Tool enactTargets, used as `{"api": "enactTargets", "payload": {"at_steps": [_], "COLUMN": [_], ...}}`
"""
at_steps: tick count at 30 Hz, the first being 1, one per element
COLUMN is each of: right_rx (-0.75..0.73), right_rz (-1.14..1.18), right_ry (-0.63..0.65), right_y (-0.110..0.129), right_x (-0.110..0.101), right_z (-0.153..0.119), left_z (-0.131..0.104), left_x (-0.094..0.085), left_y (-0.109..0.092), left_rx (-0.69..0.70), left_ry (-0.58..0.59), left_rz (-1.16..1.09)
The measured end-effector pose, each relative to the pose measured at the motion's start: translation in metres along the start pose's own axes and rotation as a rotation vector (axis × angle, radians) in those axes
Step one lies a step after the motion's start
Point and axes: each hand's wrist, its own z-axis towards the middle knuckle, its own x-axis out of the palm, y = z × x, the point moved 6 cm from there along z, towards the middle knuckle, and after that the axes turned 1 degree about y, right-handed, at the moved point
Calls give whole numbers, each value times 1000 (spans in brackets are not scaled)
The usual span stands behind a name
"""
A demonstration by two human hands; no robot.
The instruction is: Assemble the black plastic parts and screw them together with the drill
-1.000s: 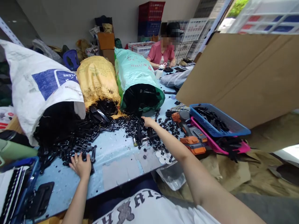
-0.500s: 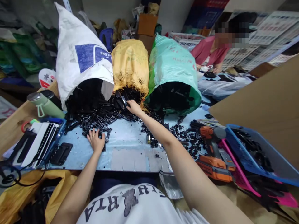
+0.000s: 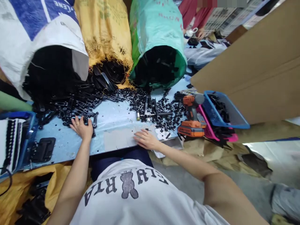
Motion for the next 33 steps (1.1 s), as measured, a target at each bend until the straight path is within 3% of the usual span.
{"api": "enactTargets", "payload": {"at_steps": [2,5,11,18,22,26,30,33], "right_rx": [136,280,287,433,471,436,439,540], "right_rz": [-93,-192,-290,-392,-408,-322,-121,-80], "right_ry": [42,62,-9,-129,-215,-314,-186,-191], "right_y": [-21,-53,-88,-167,-181,-166,-153,-152], "right_x": [4,4,0,-25,-40,-58,-59,-55], "right_z": [-32,-43,8,63,88,151,248,305], "left_z": [0,-1,-1,-2,-3,-3,-3,-3], "left_x": [0,0,0,-1,-2,0,1,1], "left_y": [0,-1,-1,-1,-1,-1,1,1], "left_rx": [7,13,2,4,13,18,13,13], "left_ry": [-5,-10,-16,-25,-41,-56,-69,-76], "left_rz": [-5,-7,13,29,49,68,79,77]}}
